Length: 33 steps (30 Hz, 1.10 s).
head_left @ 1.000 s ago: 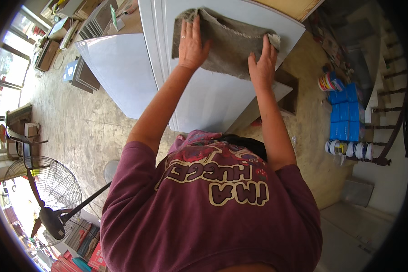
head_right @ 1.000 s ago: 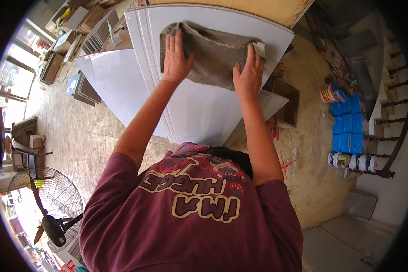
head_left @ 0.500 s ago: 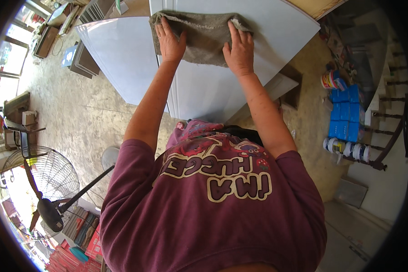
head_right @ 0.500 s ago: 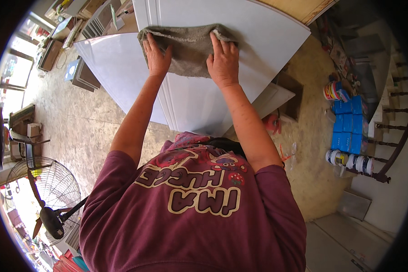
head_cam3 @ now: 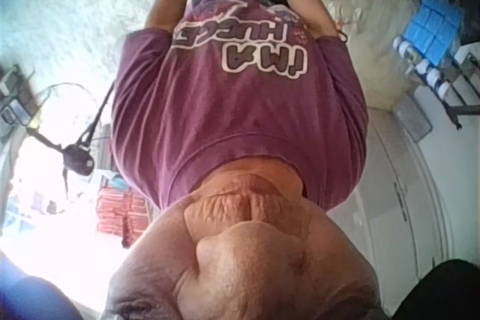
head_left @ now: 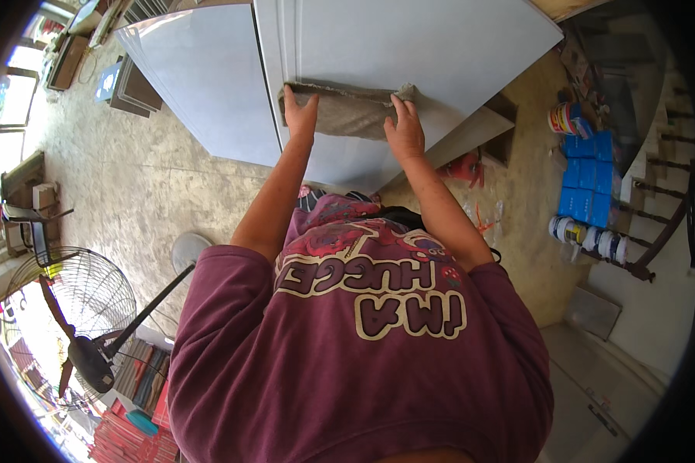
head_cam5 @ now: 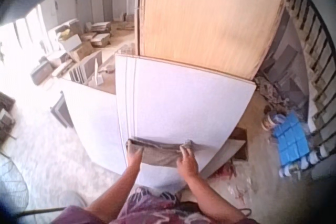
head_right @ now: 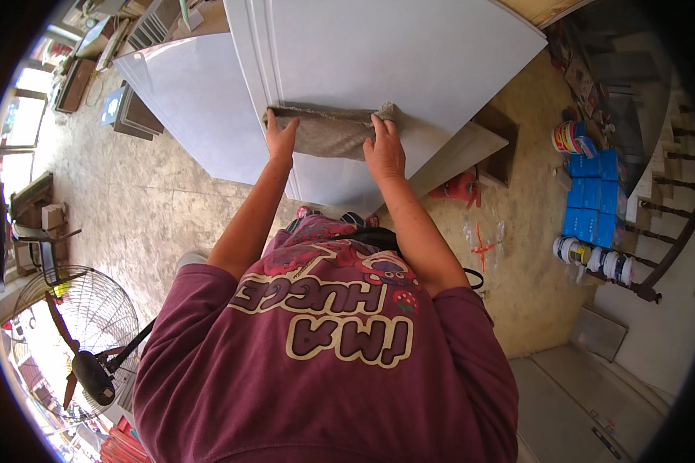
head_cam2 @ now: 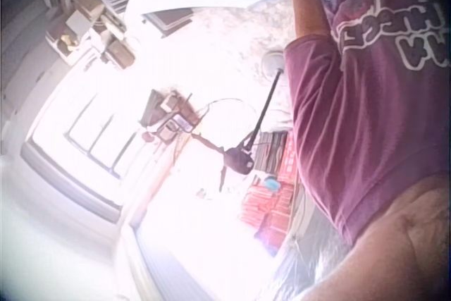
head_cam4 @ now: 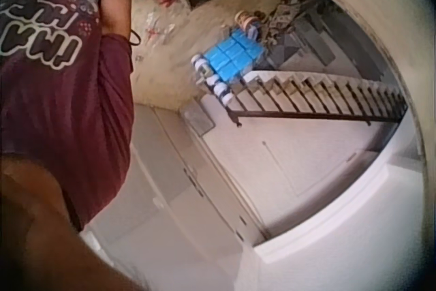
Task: The person wipes a large white tile with a cloth, inspects several smaller brown tiles from a stack, and rearranges them.
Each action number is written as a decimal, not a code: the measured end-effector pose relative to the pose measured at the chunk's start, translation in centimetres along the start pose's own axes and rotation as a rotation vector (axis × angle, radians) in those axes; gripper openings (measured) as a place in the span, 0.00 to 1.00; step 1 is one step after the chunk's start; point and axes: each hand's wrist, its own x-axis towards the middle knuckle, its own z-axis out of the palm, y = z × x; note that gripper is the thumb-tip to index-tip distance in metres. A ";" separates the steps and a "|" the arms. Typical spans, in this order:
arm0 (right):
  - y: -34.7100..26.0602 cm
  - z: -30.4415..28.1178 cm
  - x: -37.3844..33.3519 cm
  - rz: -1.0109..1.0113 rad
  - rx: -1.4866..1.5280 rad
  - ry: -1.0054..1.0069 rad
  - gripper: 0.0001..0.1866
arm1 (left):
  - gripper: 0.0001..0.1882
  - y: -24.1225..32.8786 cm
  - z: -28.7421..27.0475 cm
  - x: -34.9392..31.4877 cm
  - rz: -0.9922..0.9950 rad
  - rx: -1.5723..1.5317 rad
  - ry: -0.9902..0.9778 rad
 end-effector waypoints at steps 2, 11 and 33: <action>0.3 0.3 -0.1 0.035 0.008 -0.007 0.22 | 0.38 -1.6 -0.2 -0.4 -0.201 -0.270 -0.001; -1.1 2.5 -1.6 0.074 0.086 0.019 0.12 | 0.20 -5.6 -4.8 -0.4 -0.718 -0.681 0.220; -6.0 5.7 -6.0 -0.084 0.015 -0.189 0.07 | 0.12 -12.8 -15.0 -1.4 -0.878 -1.022 0.408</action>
